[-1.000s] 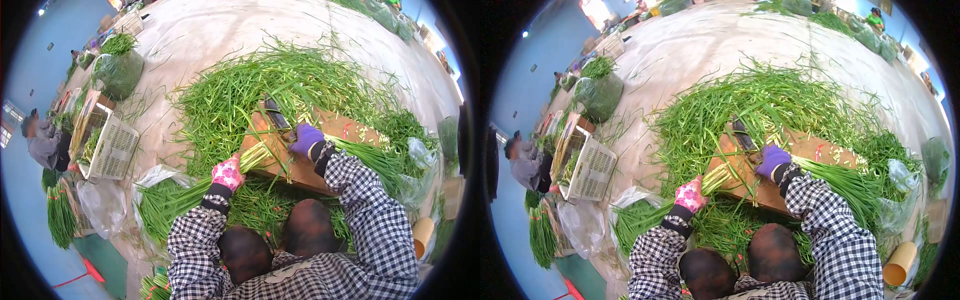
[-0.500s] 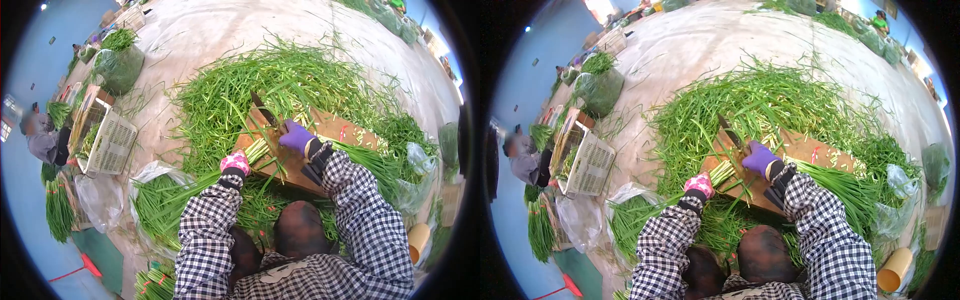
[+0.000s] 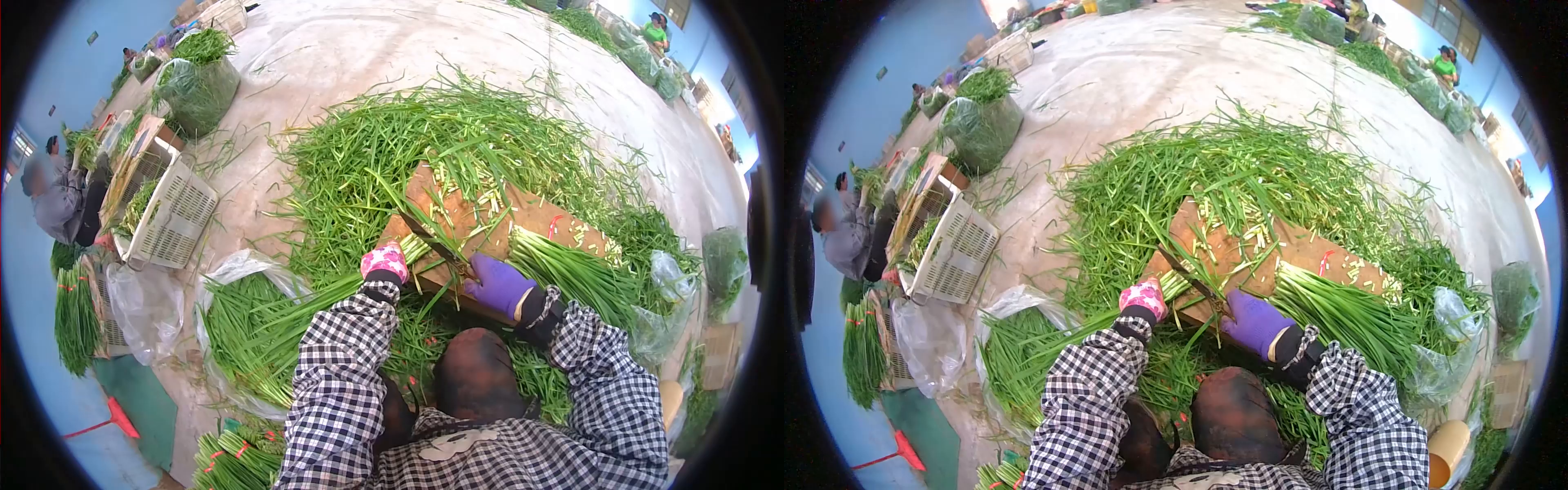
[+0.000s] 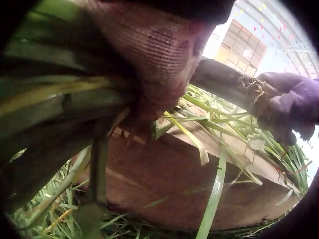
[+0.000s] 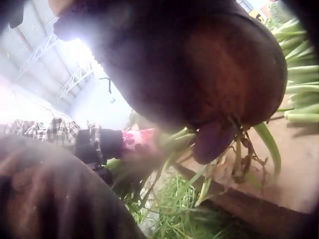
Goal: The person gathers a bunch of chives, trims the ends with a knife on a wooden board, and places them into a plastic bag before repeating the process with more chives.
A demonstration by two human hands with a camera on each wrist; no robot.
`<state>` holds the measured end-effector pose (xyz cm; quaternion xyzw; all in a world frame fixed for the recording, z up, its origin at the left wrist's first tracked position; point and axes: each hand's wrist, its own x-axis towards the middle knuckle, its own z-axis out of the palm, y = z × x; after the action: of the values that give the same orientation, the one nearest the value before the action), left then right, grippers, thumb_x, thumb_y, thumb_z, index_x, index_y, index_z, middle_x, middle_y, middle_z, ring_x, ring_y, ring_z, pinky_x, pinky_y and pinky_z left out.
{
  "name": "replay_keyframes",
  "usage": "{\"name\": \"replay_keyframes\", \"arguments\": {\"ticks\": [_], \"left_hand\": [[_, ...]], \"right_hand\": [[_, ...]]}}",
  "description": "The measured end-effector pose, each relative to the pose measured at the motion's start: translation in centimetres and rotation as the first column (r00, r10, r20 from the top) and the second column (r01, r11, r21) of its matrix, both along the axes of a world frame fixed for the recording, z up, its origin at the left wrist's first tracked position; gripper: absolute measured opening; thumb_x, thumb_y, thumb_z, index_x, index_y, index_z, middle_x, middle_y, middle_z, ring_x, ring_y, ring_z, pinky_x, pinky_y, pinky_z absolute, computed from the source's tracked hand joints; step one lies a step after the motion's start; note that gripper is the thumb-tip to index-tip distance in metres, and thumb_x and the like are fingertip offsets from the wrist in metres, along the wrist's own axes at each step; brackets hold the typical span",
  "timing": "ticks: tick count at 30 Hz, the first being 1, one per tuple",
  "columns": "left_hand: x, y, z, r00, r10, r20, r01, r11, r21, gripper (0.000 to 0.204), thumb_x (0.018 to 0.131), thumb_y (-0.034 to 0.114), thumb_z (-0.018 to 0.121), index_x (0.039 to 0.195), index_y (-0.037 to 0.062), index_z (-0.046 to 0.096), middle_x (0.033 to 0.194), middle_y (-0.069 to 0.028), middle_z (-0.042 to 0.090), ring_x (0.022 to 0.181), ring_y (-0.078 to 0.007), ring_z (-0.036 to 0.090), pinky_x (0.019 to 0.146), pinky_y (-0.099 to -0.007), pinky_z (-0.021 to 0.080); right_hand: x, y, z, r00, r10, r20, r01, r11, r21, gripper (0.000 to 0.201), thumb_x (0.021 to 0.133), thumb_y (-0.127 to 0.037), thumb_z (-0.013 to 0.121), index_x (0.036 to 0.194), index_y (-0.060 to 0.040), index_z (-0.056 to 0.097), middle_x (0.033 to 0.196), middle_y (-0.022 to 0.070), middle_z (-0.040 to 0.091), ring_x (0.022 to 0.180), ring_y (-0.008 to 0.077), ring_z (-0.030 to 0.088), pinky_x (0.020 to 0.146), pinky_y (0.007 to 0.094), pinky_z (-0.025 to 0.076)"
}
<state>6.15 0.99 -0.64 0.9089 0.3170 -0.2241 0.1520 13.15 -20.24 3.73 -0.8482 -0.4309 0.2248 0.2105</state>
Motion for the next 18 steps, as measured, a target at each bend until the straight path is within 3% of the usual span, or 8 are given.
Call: {"name": "replay_keyframes", "arguments": {"ticks": [3,5,11,18], "left_hand": [[-0.2,0.1,0.5,1.000,-0.007,-0.016,0.007,0.999,-0.033,0.039,0.072,0.023,0.062,0.106,0.0061,0.054,0.104,-0.0144,0.060,0.097,-0.0282,0.058,0.083,-0.0377,0.046],[0.0,0.1,0.4,0.999,-0.019,-0.028,0.018,0.999,-0.044,0.038,0.072,0.022,0.062,0.105,0.0060,0.054,0.102,-0.0146,0.060,0.096,-0.0285,0.058,0.083,-0.0379,0.046],[-0.2,0.3,-1.5,0.997,-0.009,0.082,0.010,1.000,-0.018,0.032,0.072,0.019,0.059,0.101,0.0055,0.056,0.096,-0.0161,0.062,0.091,-0.0293,0.060,0.079,-0.0387,0.047],[-0.1,0.3,-1.0,0.998,0.016,0.056,-0.015,1.000,-0.016,0.035,0.070,0.020,0.063,0.100,0.0047,0.055,0.098,-0.0159,0.061,0.092,-0.0302,0.059,0.079,-0.0386,0.048]], "right_hand": [[-0.4,-0.5,1.1,1.000,0.017,-0.014,-0.017,0.999,-0.040,0.032,0.080,-0.029,0.051,0.094,-0.0012,0.044,0.084,0.0220,0.054,0.079,0.0401,0.054,0.067,0.0451,0.042],[-0.1,-0.6,1.5,0.997,0.051,-0.059,-0.060,0.985,-0.160,0.033,0.082,-0.027,0.049,0.099,0.0002,0.040,0.087,0.0248,0.056,0.083,0.0412,0.054,0.071,0.0464,0.043],[0.3,1.3,0.0,0.991,0.056,-0.124,-0.090,0.954,-0.286,0.037,0.081,-0.028,0.048,0.103,-0.0003,0.038,0.085,0.0255,0.057,0.079,0.0419,0.055,0.069,0.0475,0.043],[0.3,5.4,-5.1,0.996,0.061,-0.068,-0.068,0.992,-0.106,0.030,0.082,-0.020,0.046,0.100,0.0024,0.038,0.080,0.0256,0.058,0.078,0.0411,0.056,0.067,0.0464,0.043]]}}
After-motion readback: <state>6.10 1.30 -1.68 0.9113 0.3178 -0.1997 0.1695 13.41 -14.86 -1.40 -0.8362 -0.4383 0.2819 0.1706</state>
